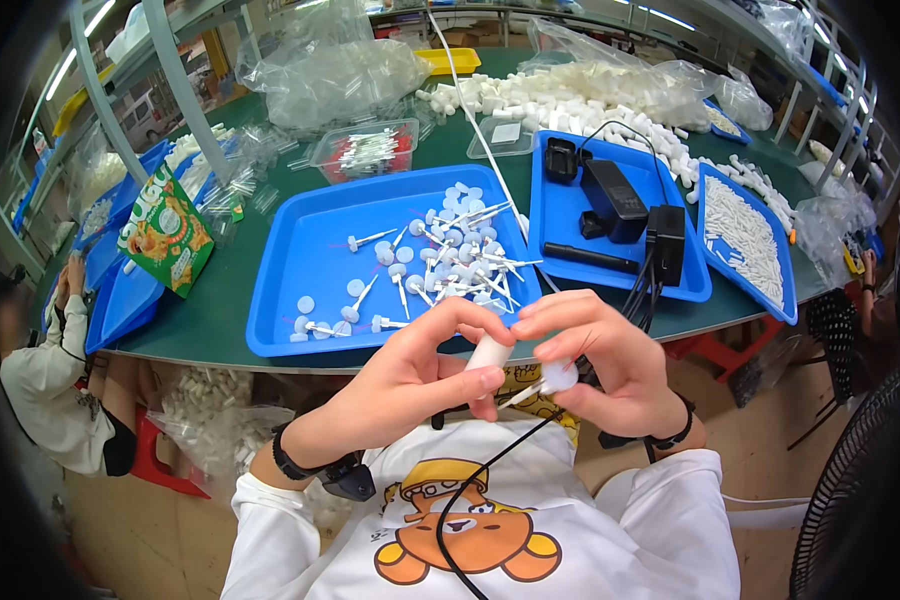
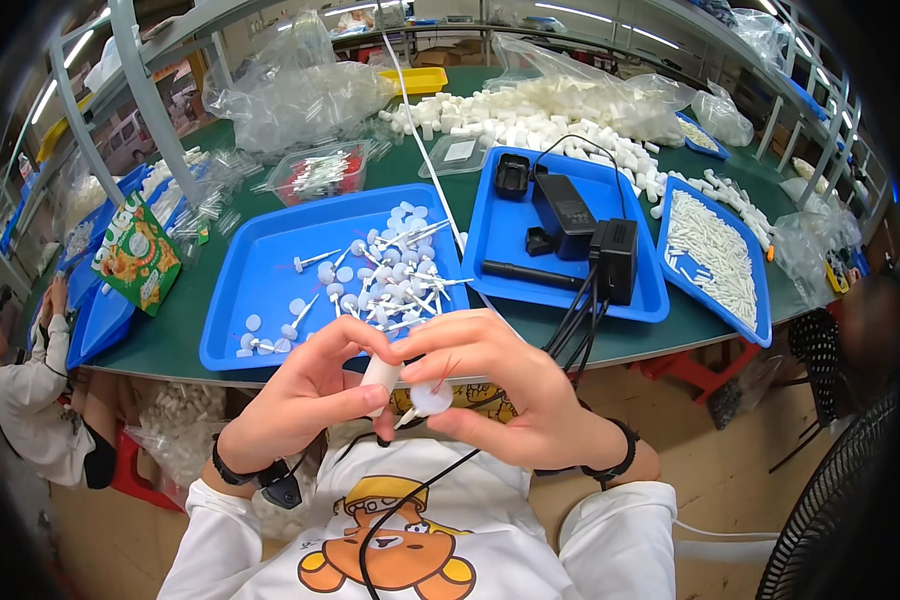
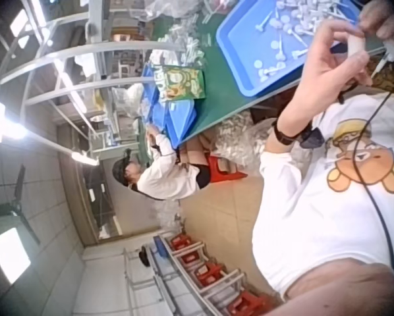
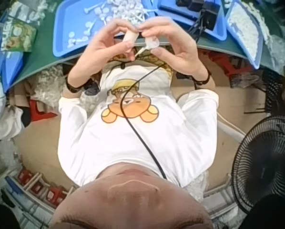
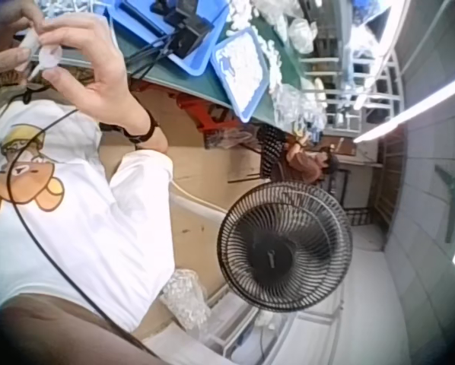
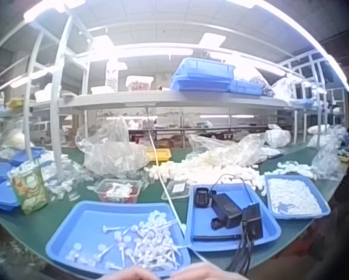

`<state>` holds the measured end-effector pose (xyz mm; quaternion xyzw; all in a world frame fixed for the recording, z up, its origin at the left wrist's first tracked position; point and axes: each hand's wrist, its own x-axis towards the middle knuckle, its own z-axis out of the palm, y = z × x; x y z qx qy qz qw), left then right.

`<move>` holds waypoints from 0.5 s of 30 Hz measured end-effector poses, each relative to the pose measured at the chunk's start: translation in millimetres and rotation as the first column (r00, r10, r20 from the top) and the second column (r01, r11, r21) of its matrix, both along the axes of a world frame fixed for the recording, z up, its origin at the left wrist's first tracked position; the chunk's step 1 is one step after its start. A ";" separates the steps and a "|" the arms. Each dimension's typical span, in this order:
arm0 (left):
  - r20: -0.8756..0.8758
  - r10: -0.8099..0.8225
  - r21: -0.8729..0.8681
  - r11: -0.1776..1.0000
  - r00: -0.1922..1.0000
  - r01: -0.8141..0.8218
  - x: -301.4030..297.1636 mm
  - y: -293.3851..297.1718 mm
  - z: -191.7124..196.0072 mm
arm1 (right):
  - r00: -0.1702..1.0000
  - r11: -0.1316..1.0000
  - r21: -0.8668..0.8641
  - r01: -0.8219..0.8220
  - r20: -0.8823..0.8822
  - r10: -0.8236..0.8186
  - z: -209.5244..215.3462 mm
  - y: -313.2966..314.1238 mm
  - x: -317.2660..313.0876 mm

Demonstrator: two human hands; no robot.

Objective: The person repeatedly picks up small white plastic components and thin sticks from blue trays, inserts the sticks into the components, and places the assembled units back into a tray. The person handles the items one at a time throughout the clip.

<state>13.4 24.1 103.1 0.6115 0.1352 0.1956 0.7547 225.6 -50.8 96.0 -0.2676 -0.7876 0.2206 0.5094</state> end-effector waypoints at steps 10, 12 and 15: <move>-0.046 0.125 0.017 0.992 0.991 -0.124 2.6 -1.9 5.3 | 0.997 0.997 0.027 0.066 0.035 -0.067 -3.1 -1.3 -7.1; -0.043 0.143 0.015 0.990 0.989 -0.142 4.1 -1.7 4.3 | 0.996 0.997 0.026 0.073 0.044 -0.074 -2.8 -1.7 -7.5; -0.020 0.182 0.052 0.982 0.983 -0.181 5.3 1.0 -0.9 | 0.993 0.994 0.017 0.104 0.046 -0.105 -3.6 -2.2 -9.2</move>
